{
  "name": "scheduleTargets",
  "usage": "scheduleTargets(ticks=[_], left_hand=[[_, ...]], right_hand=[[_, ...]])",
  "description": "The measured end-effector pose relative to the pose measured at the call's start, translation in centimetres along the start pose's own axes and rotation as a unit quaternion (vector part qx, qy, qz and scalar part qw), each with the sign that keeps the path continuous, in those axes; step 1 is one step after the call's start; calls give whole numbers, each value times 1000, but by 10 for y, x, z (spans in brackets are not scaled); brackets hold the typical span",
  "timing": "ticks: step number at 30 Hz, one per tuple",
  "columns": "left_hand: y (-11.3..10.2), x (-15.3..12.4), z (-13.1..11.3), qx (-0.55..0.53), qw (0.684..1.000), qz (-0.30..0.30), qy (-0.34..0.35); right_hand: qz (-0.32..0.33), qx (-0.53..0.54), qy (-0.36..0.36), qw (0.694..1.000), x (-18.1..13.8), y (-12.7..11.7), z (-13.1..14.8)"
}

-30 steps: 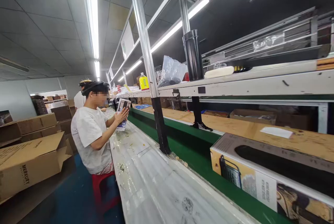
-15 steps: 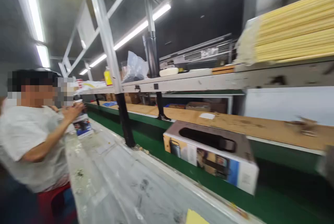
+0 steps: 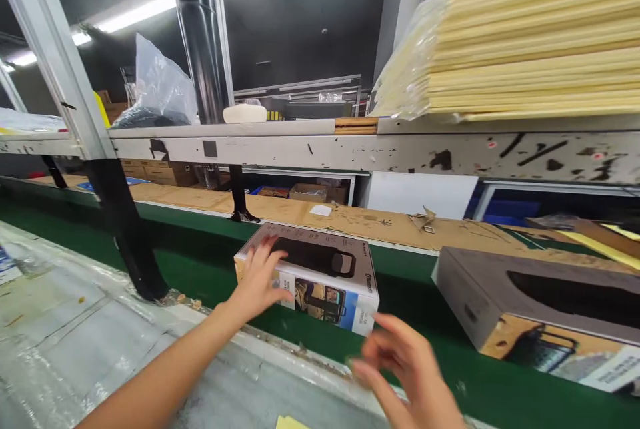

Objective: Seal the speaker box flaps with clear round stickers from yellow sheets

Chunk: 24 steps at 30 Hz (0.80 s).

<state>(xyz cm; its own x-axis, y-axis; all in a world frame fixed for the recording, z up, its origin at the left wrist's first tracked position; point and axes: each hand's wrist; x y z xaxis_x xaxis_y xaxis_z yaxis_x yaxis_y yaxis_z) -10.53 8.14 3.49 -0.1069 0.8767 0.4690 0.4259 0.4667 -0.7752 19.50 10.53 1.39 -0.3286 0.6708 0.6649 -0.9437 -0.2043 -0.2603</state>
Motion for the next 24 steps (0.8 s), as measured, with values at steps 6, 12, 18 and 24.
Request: scheduleTargets(ticks=[6,12,18,24], left_hand=[[12,20,35,28,1000,2,5],[15,16,33,16,1000,-15,-6],[11,18,39,11,1000,-7,-10],[11,15,43,-4,1000,-8,-11]], right_hand=[[124,-71,-69,987,92,97,-22],[142,-124,-125,974,106,128,-51],[157,-277,-171,932,98,126,-65],[173,-286,-28,942,110,114,-52]])
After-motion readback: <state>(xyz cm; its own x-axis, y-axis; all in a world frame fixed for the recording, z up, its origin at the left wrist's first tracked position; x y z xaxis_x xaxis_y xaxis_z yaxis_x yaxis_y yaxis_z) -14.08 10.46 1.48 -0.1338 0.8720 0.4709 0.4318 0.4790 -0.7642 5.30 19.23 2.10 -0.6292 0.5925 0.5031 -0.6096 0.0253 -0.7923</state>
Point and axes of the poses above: each hand's wrist, its own x-axis towards the middle knuckle, its own y-axis out of the palm, z = x × y
